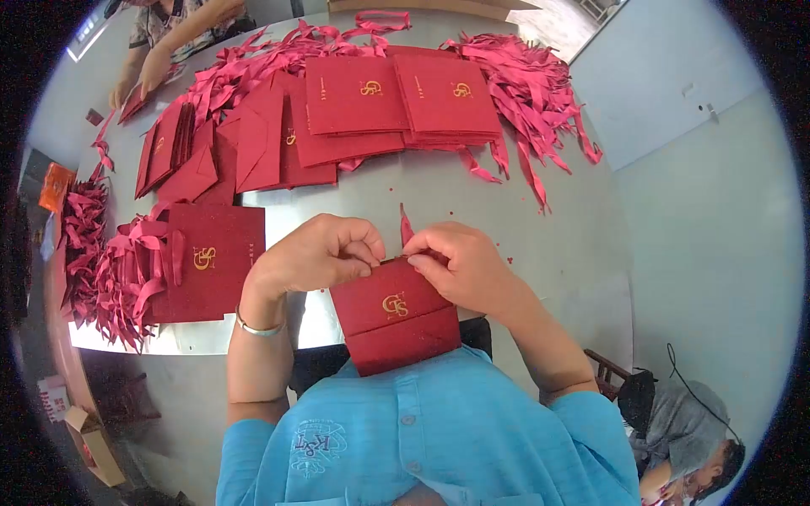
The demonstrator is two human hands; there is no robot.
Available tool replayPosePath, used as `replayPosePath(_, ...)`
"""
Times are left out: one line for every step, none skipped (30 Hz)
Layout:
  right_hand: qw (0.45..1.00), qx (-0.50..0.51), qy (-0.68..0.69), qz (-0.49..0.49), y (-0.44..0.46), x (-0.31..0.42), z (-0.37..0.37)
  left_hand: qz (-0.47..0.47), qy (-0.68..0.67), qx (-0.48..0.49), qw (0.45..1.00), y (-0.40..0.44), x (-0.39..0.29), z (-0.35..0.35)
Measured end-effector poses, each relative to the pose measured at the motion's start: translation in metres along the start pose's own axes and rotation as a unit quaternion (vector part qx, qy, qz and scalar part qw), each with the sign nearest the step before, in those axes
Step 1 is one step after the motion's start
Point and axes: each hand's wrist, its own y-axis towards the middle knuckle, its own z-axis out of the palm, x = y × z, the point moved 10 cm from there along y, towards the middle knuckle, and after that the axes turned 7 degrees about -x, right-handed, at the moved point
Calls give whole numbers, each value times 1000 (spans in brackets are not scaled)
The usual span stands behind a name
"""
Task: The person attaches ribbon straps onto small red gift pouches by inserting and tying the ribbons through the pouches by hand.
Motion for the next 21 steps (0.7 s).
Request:
replayPosePath(1000, -8, -1, -7, 0, 1, -1, -2, 10, 12, 1000, -2, -2, 0)
replayPosePath(1000, -6, 2, -8, -1, 1, -1, -4, 10, 10, 1000, -3, -4, -2)
replayPosePath(1000, -10, -8, -5, -1, 2, -3, -14, 31, 25, 999, -4, -5, -2)
replayPosePath(1000, -14, -17, -3, -1, 3, -5, -23, 51, 40, 998, -6, -4, -1)
replayPosePath(1000, -13, -15, -4, -3, 3, -6, -25, 52, 38, 998, -6, 0, -2)
replayPosePath(1000, -20, -7, 13, -4, 0, -10, -7, 44, 41, 998, -5, 1, -2)
replayPosePath(999, -28, 2, 31, -5, -4, -13, 13, 37, 44, 998, -5, -1, -2)
replayPosePath(999, -28, 3, 30, -6, -4, -13, 12, 38, 42, 998, -4, -2, -3)
replayPosePath(998, -32, 10, 50, -7, -10, -15, -41, 1, 49, 998, -5, 1, -3)
replayPosePath(997, -35, 17, 70, -8, -15, -16, -93, -37, 56, 993, -7, 6, 0)
replayPosePath(997, -35, 17, 71, -9, -17, -16, -94, -38, 57, 993, -5, 8, 2)
replayPosePath(997, -47, 19, 59, -8, -16, -18, -91, -64, 51, 992, -1, 10, 4)
replayPosePath(997, -59, 21, 46, -7, -15, -21, -88, -90, 45, 991, 2, 11, 5)
replayPosePath(997, -58, 21, 46, -4, -14, -21, -88, -91, 44, 991, 4, 12, 7)
replayPosePath(997, -72, 8, -10, -1, -2, -24, -95, -107, 39, 989, 6, 14, 9)
replayPosePath(994, -86, -5, -66, 0, 10, -26, -103, -122, 35, 987, 7, 16, 11)
replayPosePath(994, -86, -3, -64, 0, 9, -24, -105, -122, 35, 986, 7, 19, 12)
replayPosePath(994, -69, -12, -80, 1, 12, -18, -102, -140, 31, 984, 9, 20, 11)
replayPosePath(994, -52, -22, -96, 1, 15, -13, -100, -159, 27, 982, 10, 19, 10)
replayPosePath(994, -52, -21, -96, 1, 13, -11, -100, -158, 27, 982, 10, 19, 10)
replayPosePath(994, -55, -14, -93, 2, 11, -10, -103, -166, 26, 980, 11, 19, 10)
